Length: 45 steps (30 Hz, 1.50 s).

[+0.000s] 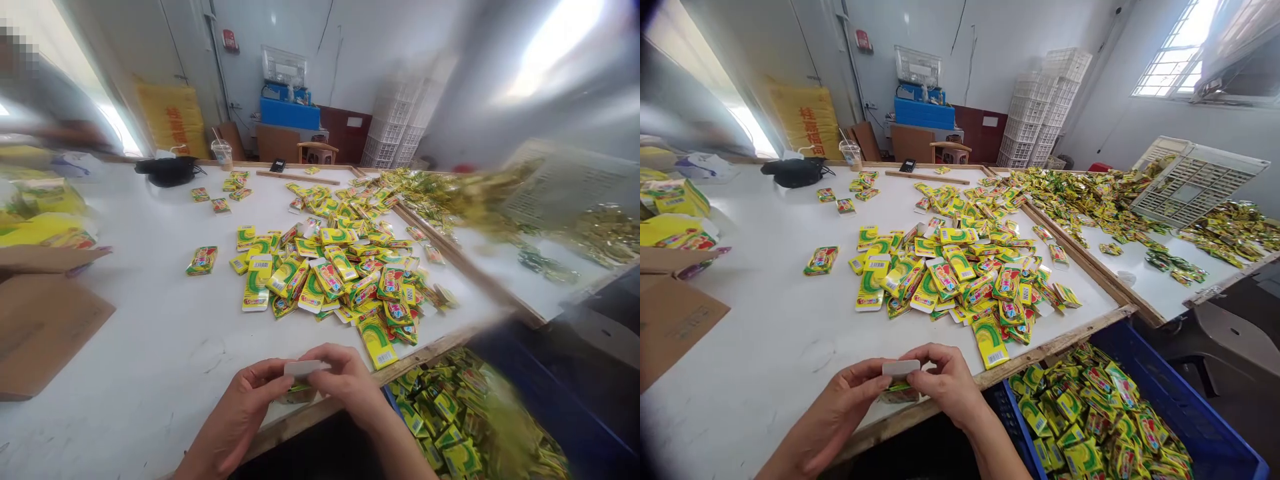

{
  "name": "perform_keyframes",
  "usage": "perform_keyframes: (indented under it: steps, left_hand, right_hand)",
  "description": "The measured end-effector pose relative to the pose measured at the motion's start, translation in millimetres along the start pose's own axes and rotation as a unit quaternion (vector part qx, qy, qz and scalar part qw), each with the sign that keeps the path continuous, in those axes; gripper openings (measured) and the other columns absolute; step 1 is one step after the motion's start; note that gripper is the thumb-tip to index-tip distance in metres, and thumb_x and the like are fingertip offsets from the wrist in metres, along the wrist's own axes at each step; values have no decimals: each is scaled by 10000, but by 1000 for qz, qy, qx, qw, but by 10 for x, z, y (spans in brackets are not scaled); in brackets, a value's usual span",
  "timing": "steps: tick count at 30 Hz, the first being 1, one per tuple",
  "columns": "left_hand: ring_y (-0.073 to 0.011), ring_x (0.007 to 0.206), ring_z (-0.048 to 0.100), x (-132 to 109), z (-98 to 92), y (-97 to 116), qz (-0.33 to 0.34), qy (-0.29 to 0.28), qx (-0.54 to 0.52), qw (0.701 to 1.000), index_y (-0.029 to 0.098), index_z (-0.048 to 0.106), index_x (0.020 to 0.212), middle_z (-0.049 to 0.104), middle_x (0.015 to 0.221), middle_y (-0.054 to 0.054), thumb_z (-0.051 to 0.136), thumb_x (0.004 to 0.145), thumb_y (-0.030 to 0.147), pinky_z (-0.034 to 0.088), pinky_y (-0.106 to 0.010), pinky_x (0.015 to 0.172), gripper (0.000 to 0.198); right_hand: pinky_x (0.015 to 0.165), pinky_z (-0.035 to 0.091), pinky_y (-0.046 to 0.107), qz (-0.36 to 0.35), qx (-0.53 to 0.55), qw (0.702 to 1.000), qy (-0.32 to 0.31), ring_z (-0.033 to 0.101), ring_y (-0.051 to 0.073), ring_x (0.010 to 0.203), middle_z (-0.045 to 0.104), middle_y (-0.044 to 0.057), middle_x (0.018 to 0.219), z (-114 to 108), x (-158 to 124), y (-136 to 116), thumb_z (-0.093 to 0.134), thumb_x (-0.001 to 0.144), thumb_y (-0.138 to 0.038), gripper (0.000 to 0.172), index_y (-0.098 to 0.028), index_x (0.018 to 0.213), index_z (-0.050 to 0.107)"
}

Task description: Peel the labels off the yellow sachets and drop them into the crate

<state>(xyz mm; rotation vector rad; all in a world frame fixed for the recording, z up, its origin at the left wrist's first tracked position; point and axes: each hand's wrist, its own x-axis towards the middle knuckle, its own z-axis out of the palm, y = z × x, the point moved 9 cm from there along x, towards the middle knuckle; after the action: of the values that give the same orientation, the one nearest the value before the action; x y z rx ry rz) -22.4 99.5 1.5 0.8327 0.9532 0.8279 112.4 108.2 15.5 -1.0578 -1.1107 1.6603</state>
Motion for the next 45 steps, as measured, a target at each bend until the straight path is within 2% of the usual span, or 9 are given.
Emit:
perform_keyframes:
  steps: [6,10,14,21,26,34,39,42,45]
  left_hand:
    - [-258,993,652,48,-245,116,78,115,108,984,227,765,958,756,990,-45,777,738,358,512,-348,904,257]
    - [-250,987,658,77,-331,89,148,122,161,968,249,776,946,750,1014,-34,761,765,342,538,-312,869,204]
    - [-230,965,668,73,-332,42,151,131,136,970,263,740,1060,739,1045,-25,736,795,325,562,-293,838,272]
    - [-201,896,665,21,-101,390,262,87,283,919,270,753,943,719,941,-25,669,857,240,552,-270,790,124]
    - [-232,961,671,-106,-79,449,337,67,343,874,304,743,1034,731,996,-38,669,849,161,551,-342,858,245]
    - [-209,958,675,-192,51,392,345,19,378,859,354,716,1125,699,1067,-39,624,874,115,570,-303,811,359]
    - [-232,1002,678,-249,15,240,308,13,334,891,355,734,1092,713,1103,-35,608,886,161,569,-322,847,309]
    - [-250,1026,667,-128,-64,196,263,67,293,917,347,723,1121,718,1102,-31,676,838,244,536,-334,906,305]
    - [-266,1075,623,210,-60,-21,132,134,163,969,307,704,1133,701,1096,-42,764,738,338,450,-373,1017,400]
  right_hand:
    - [642,500,258,-119,-62,991,-11,605,152,743,676,43,911,-32,32,-191,691,840,-334,192,-252,987,783]
    - [634,535,275,-102,-54,993,14,643,161,699,680,45,854,-113,64,-167,735,807,-391,202,-218,889,797]
    - [651,557,278,-94,-101,990,37,679,174,707,693,42,881,-150,86,-136,779,766,-367,227,-209,930,776]
    - [680,555,289,-168,-201,964,47,680,195,774,722,44,835,-125,42,-327,731,822,-302,119,-241,910,784]
    - [793,549,309,-249,-261,932,39,673,191,859,711,47,934,-34,-90,-468,704,848,-249,144,-271,974,770]
    - [826,536,313,-296,-311,902,48,644,194,930,686,55,1025,22,-277,-349,676,867,-212,220,-291,1065,730]
    - [796,542,313,-297,-286,909,65,654,195,911,679,57,1000,130,-272,-211,591,904,-177,247,-302,1069,725]
    - [792,552,322,-275,-229,927,114,674,204,876,709,45,934,-181,-347,-305,633,880,-211,162,-280,977,744]
    - [777,564,346,-239,-230,909,252,682,237,872,728,56,922,-994,-772,-616,671,852,-297,112,-246,916,747]
